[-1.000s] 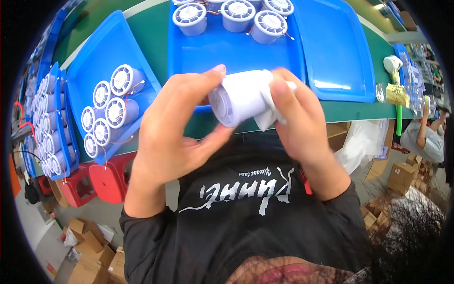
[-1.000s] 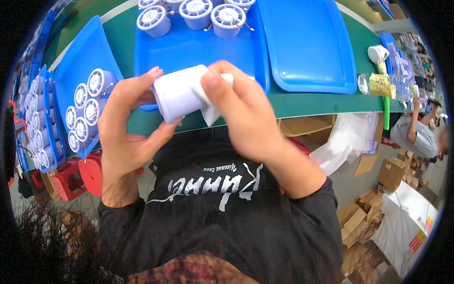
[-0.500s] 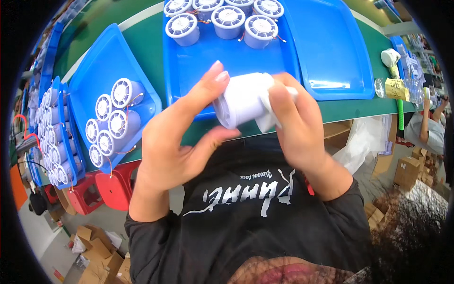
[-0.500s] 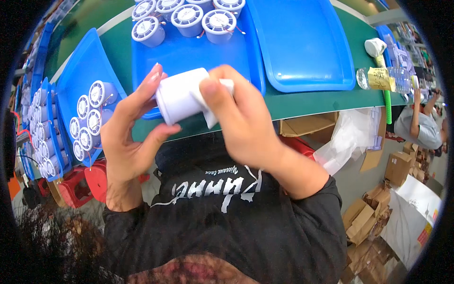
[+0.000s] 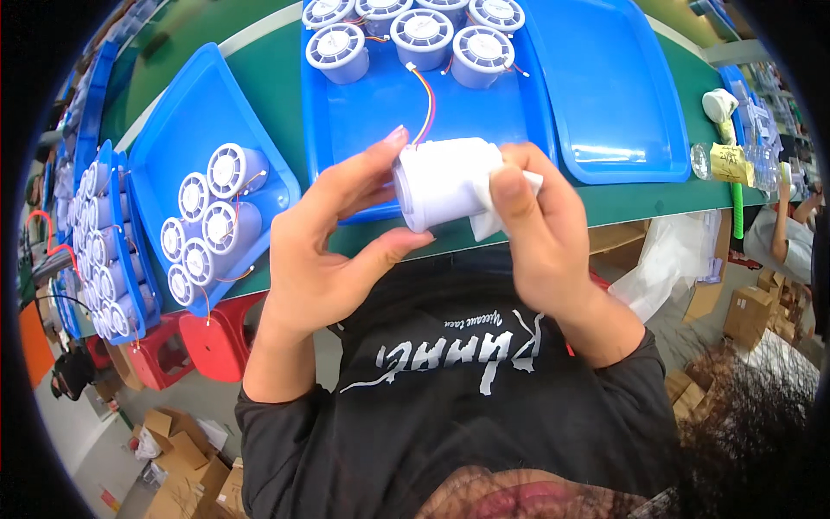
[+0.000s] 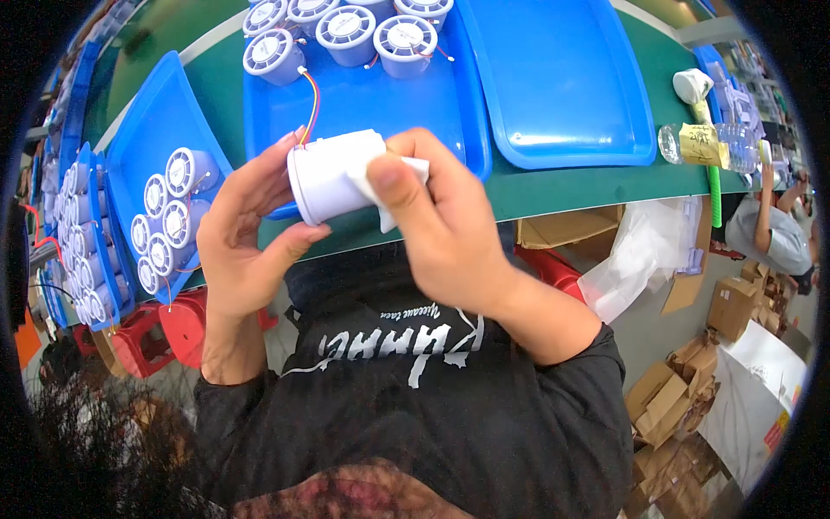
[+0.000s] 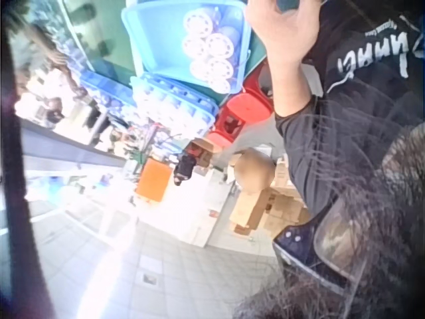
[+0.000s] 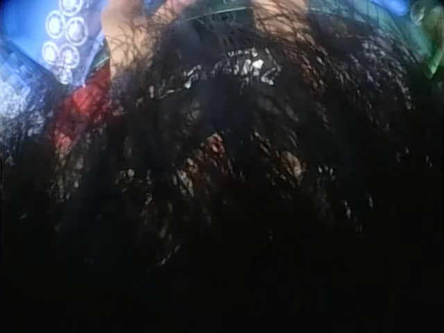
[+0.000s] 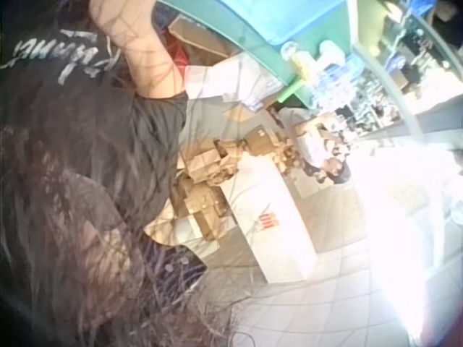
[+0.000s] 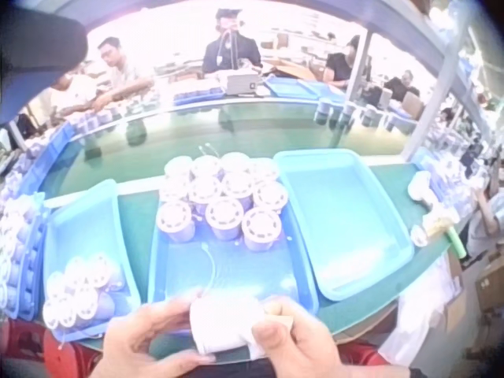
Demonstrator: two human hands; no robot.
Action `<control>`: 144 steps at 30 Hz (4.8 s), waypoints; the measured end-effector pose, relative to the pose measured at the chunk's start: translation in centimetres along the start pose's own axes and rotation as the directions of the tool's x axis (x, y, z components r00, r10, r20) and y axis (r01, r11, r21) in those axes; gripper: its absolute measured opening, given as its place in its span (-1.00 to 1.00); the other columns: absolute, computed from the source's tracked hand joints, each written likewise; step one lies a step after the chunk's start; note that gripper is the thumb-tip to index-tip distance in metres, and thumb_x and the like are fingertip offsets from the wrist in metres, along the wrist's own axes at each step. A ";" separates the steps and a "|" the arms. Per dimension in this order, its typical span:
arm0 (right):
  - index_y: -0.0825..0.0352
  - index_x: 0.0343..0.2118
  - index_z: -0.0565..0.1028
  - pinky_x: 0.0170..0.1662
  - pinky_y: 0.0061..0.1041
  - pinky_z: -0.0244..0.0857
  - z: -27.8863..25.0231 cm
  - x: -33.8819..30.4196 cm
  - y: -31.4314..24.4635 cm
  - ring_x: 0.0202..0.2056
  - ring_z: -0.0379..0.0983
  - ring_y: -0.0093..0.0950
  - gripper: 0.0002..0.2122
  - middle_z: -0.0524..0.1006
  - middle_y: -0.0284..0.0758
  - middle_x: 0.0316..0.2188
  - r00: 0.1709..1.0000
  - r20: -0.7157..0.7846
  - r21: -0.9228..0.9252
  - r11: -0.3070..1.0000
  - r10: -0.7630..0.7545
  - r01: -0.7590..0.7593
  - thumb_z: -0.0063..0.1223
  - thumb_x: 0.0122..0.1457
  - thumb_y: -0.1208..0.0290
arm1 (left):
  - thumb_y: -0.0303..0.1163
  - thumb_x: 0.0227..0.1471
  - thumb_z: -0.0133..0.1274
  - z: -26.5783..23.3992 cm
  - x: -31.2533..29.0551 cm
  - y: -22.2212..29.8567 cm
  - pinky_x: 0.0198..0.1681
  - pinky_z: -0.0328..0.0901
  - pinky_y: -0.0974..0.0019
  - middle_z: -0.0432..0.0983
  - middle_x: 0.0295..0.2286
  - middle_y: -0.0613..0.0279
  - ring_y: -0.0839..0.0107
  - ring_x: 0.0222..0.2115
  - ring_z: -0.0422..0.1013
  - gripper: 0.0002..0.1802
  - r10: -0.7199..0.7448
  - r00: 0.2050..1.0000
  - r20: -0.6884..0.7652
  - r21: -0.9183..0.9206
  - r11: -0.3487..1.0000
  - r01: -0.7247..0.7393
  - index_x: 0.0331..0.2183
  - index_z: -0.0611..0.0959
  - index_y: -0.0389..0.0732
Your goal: Cleaning small white plastic electronic components with a cloth and a liquid solution.
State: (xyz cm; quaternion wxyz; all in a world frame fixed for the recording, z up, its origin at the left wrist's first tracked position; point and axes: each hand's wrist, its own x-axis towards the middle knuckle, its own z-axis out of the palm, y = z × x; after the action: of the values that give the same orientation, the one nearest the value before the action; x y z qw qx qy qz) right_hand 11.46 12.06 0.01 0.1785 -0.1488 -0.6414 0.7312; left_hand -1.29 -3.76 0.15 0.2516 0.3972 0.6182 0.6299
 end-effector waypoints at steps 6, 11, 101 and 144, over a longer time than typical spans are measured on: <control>0.36 -0.28 0.41 -0.35 -0.57 0.20 -0.4 -0.1 0.9 -0.44 0.31 -0.57 -0.77 0.44 -0.32 -0.43 0.963 0.024 -0.228 0.936 -0.270 0.268 -0.04 0.29 0.26 | -0.57 -0.07 0.23 0.3 0.1 0.7 0.00 0.34 0.31 0.44 -0.04 -0.03 0.27 -0.05 0.43 -0.32 -0.058 0.998 -0.018 -0.010 0.998 0.058 0.10 0.34 -0.38; 0.41 -0.28 0.41 -0.29 -0.47 0.24 -0.8 0.2 0.7 -0.39 0.38 -0.31 -0.82 0.46 -0.18 -0.37 0.837 0.208 -0.517 0.670 -0.505 0.533 0.04 0.23 0.38 | -0.56 0.01 0.17 -0.2 0.5 1.4 -0.03 0.33 0.38 0.47 -0.08 -0.02 0.36 -0.08 0.44 -0.39 -0.299 0.951 0.073 -0.331 0.893 0.306 0.09 0.32 -0.40; 0.27 -0.03 0.50 0.19 -0.29 0.06 0.4 1.8 -3.8 0.11 0.34 -0.40 -0.59 0.46 -0.34 0.04 0.709 0.547 -0.647 0.312 -0.446 0.696 0.13 0.02 0.32 | -0.61 -0.28 0.23 -0.2 0.5 1.3 0.04 0.26 0.37 0.42 -0.11 0.16 0.43 -0.05 0.38 -0.28 -0.137 0.980 -0.145 -0.205 0.973 0.105 0.01 0.37 -0.35; 0.15 0.10 0.33 -0.08 -0.42 0.31 -2.5 0.8 -0.3 -0.04 0.37 -0.59 -0.23 0.42 -0.43 0.00 0.332 0.868 -0.002 0.670 0.370 -0.743 -0.38 0.10 -0.45 | -0.46 -0.39 0.40 0.1 0.5 5.1 -0.37 0.42 0.27 0.49 -0.31 0.07 0.16 -0.37 0.49 -0.38 0.217 0.804 0.553 0.299 0.850 -0.434 -0.14 0.60 -0.23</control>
State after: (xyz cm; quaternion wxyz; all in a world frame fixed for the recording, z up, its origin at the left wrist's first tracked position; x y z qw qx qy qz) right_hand 11.85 14.67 0.02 -0.3802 0.0282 -0.3877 0.8393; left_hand -0.61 -3.88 5.18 0.1988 0.6924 0.5702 0.3949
